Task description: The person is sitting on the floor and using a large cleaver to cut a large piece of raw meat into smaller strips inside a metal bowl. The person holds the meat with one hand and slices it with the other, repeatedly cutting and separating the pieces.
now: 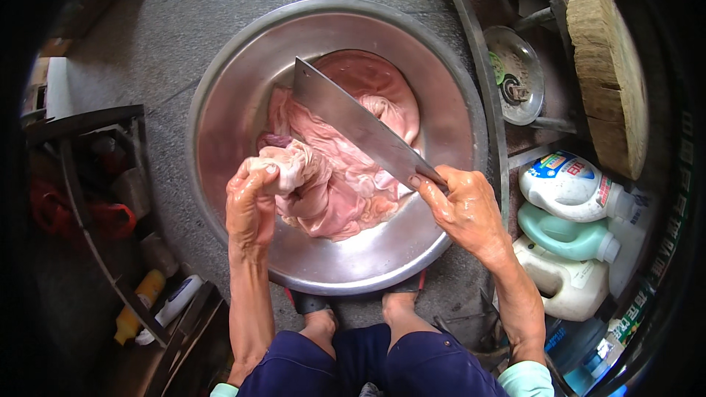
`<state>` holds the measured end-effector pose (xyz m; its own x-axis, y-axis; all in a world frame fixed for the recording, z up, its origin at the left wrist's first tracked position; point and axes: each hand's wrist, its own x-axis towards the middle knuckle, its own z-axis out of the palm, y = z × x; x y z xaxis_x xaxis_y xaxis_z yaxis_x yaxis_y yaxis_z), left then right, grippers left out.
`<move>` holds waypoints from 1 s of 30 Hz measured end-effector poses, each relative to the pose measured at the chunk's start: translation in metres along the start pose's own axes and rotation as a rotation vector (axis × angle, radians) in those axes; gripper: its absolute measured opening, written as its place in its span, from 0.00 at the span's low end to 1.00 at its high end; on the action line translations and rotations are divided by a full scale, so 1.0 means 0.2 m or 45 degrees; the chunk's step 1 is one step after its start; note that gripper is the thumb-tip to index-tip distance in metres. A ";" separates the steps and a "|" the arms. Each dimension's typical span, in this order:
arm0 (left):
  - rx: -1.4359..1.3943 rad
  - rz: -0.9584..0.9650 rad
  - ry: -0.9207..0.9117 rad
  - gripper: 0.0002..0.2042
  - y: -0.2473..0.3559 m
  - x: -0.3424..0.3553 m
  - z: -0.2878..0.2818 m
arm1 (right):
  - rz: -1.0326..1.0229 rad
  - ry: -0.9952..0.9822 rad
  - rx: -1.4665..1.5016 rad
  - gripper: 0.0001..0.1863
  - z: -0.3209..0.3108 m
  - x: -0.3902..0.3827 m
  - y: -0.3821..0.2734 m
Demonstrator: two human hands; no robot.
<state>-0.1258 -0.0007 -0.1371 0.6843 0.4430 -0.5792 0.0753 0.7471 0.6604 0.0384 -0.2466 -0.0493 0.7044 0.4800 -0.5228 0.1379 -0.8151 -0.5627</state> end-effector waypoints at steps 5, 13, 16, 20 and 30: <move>0.489 0.166 0.245 0.05 0.00 -0.16 0.03 | 0.019 0.010 0.079 0.12 0.01 -0.03 0.02; -0.730 -0.301 0.247 0.09 0.04 -0.35 -0.11 | 0.028 -0.106 0.099 0.13 0.05 -0.07 0.03; -0.591 -0.445 0.378 0.08 0.03 -0.40 -0.13 | 0.027 -0.103 0.125 0.13 0.08 -0.08 0.02; -0.491 -0.300 0.263 0.06 0.07 -0.29 -0.06 | -0.007 -0.117 0.170 0.13 0.10 -0.09 -0.02; -0.353 -0.050 -0.086 0.08 0.39 -0.25 0.37 | 0.001 -0.003 0.207 0.14 0.05 -0.10 0.02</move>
<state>-0.1014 -0.0015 -0.0216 0.7322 0.3838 -0.5626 -0.0918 0.8742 0.4769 0.0187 -0.2553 -0.0469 0.7030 0.4805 -0.5244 0.0228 -0.7521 -0.6586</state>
